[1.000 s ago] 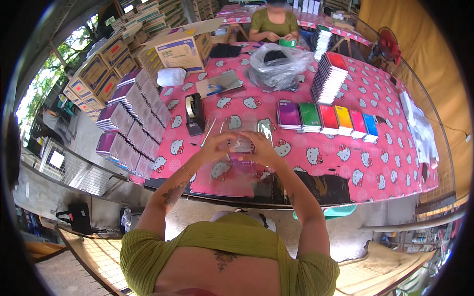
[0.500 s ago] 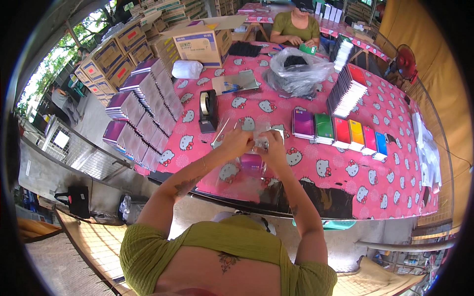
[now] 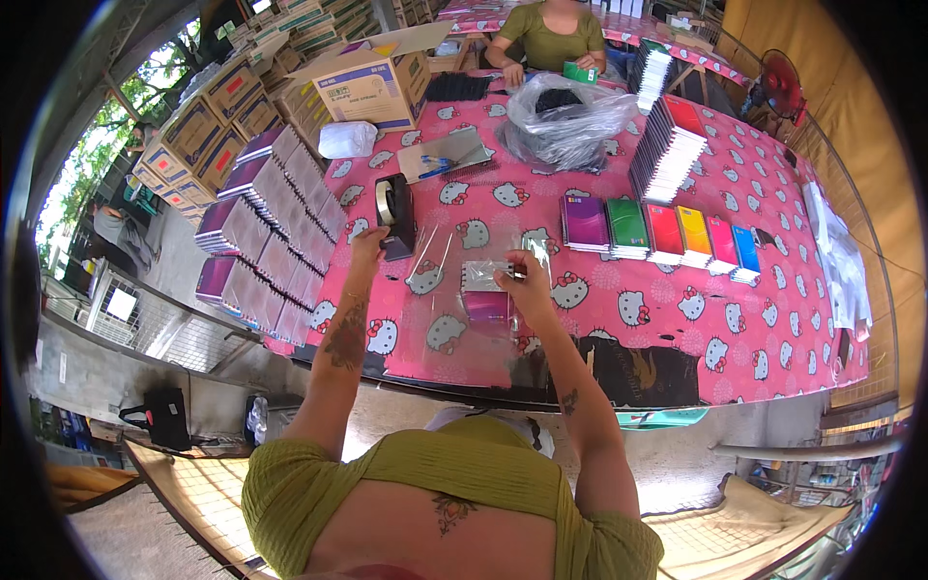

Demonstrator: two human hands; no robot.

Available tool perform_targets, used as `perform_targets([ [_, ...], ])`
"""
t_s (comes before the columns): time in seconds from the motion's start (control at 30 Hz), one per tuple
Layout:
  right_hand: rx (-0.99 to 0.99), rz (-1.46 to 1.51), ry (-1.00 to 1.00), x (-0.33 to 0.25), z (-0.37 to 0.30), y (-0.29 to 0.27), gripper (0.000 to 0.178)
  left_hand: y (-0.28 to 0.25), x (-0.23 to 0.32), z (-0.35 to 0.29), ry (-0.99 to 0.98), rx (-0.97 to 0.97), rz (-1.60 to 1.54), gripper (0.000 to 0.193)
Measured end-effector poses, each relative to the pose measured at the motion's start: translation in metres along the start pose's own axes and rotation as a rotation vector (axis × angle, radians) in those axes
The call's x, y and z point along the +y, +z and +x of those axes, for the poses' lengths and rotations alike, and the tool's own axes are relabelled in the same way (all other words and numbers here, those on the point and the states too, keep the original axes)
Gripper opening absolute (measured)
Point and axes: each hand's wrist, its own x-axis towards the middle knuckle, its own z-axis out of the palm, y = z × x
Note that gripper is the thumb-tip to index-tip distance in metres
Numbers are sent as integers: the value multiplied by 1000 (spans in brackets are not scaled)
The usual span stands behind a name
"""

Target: The person picks up small colored books from a table, places them inside clear plastic sleeves, and seals the sleeves with adhesive tape.

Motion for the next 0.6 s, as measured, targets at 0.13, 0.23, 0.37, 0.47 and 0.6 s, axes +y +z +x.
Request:
perform_targets([
  [0.13,20,-69,-59,6,-2,-1,37,5,-39,-41,-8,-7,-417,14],
  [0.23,23,-22,-72,7,0,3,36,-22,-36,-35,301,77,288,15],
  [0.37,116,-88,-104,26,-1,-1,34,0,47,-50,546,-54,1256,17],
  [0.47,143,-141,-117,25,-4,6,35,47,114,-104,786,-756,834,17],
  [0.6,115,-17,-67,17,-4,6,38,126,150,-131,1108,-1271,1082,25],
])
